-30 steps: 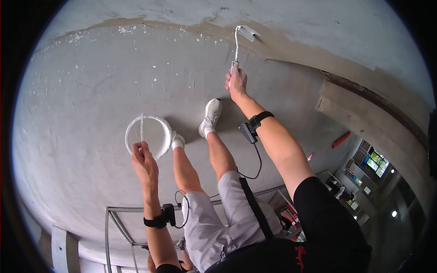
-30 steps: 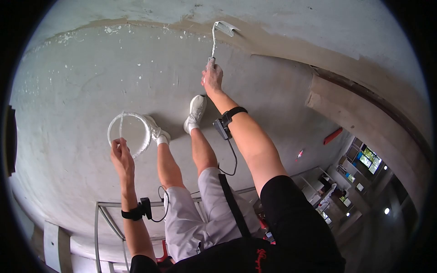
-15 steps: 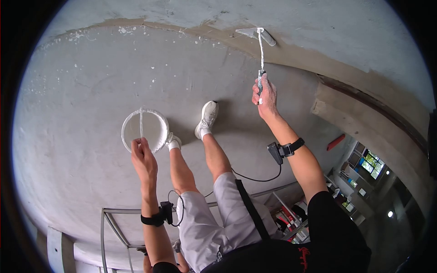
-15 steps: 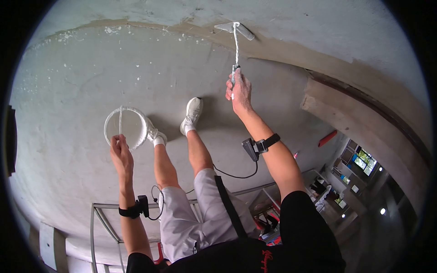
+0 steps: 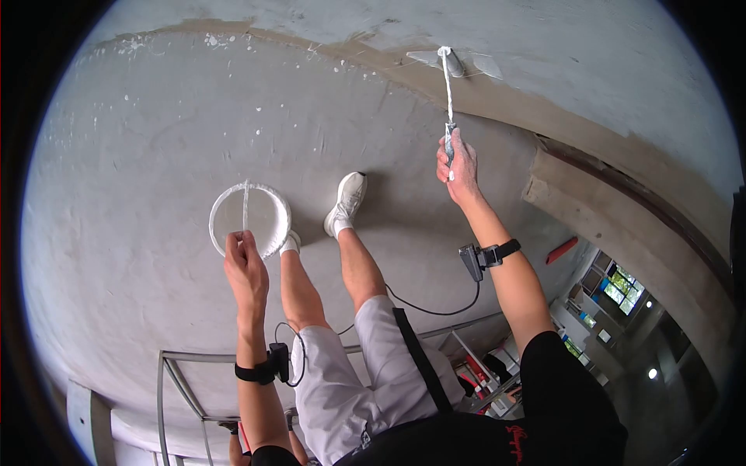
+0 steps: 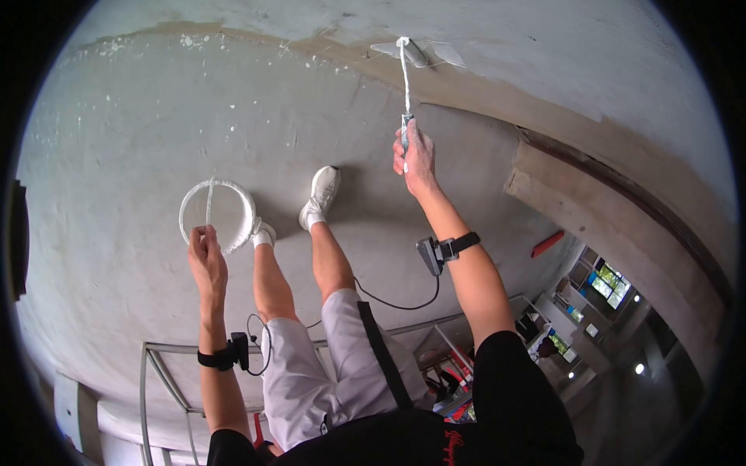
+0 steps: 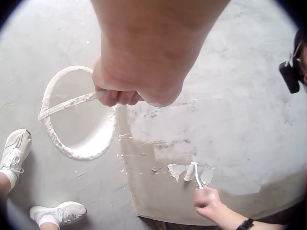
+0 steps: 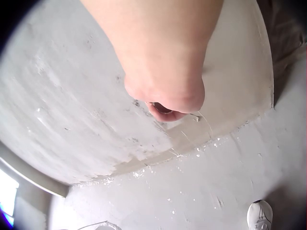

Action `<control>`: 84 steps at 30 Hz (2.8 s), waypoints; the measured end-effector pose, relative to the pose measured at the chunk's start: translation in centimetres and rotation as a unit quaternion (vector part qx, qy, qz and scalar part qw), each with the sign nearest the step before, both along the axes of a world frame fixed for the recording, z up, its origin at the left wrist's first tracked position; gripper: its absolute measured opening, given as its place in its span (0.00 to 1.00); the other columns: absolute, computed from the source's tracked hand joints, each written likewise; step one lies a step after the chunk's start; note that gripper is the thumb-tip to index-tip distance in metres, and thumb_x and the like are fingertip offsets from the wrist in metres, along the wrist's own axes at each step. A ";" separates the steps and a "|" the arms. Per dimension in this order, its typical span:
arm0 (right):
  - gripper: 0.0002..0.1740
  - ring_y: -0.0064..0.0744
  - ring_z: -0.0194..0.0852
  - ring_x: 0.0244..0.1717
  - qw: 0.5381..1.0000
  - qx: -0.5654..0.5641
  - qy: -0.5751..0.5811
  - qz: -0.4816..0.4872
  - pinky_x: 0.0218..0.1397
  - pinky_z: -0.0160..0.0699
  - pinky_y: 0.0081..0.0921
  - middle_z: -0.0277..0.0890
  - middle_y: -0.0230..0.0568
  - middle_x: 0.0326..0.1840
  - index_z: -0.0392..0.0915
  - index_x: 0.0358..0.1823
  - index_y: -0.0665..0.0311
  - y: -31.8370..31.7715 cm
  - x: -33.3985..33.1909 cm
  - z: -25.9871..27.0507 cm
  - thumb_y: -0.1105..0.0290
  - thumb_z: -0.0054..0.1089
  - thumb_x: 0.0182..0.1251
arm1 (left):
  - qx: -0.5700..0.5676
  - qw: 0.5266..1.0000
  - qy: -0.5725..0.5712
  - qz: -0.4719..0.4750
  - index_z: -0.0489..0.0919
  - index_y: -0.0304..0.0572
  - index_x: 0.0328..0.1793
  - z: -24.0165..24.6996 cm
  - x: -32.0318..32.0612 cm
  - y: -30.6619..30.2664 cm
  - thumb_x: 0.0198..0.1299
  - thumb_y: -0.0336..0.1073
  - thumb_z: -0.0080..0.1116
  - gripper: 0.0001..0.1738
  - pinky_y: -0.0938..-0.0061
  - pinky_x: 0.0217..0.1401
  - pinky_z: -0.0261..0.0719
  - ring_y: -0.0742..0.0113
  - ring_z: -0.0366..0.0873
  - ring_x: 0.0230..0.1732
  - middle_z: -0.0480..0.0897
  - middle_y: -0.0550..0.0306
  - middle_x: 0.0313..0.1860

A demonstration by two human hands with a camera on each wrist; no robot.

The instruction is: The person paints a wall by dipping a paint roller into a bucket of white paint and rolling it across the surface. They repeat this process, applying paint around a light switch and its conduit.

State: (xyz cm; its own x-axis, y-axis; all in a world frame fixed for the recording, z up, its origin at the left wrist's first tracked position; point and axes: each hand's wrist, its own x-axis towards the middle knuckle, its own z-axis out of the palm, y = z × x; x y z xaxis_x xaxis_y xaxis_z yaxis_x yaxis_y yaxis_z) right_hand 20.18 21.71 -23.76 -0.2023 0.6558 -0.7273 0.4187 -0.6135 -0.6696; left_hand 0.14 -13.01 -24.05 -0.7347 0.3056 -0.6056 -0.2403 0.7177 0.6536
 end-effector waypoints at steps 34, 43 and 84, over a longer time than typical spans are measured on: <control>0.25 0.20 0.52 0.10 0.996 0.050 -0.075 0.003 0.11 0.55 0.23 0.59 0.29 0.17 0.66 0.37 0.63 -2.7 -4.4 -3.7 0.46 0.39 0.78 | 0.014 0.999 -0.009 0.045 0.71 0.33 0.38 -0.4 -0.5 -1.8 0.75 0.38 0.48 0.14 0.72 0.23 0.49 0.77 0.50 0.21 0.60 0.63 0.16; 0.25 0.20 0.53 0.12 0.994 0.041 -0.099 0.011 0.14 0.55 0.23 0.61 0.28 0.18 0.67 0.36 0.64 -1.7 -8.1 -12.1 0.47 0.42 0.78 | -0.004 0.999 -0.033 0.029 0.71 0.35 0.38 -1.2 -0.4 -2.0 0.74 0.40 0.48 0.15 0.74 0.23 0.47 0.79 0.49 0.22 0.58 0.68 0.17; 0.24 0.17 0.52 0.12 0.968 0.177 -0.158 -0.076 0.15 0.56 0.20 0.60 0.28 0.19 0.68 0.39 0.62 -5.0 -0.9 7.2 0.47 0.41 0.79 | 0.046 0.999 -0.018 -0.007 0.70 0.33 0.39 0.9 -1.0 -1.2 0.73 0.32 0.48 0.09 0.71 0.22 0.55 0.72 0.53 0.19 0.66 0.55 0.16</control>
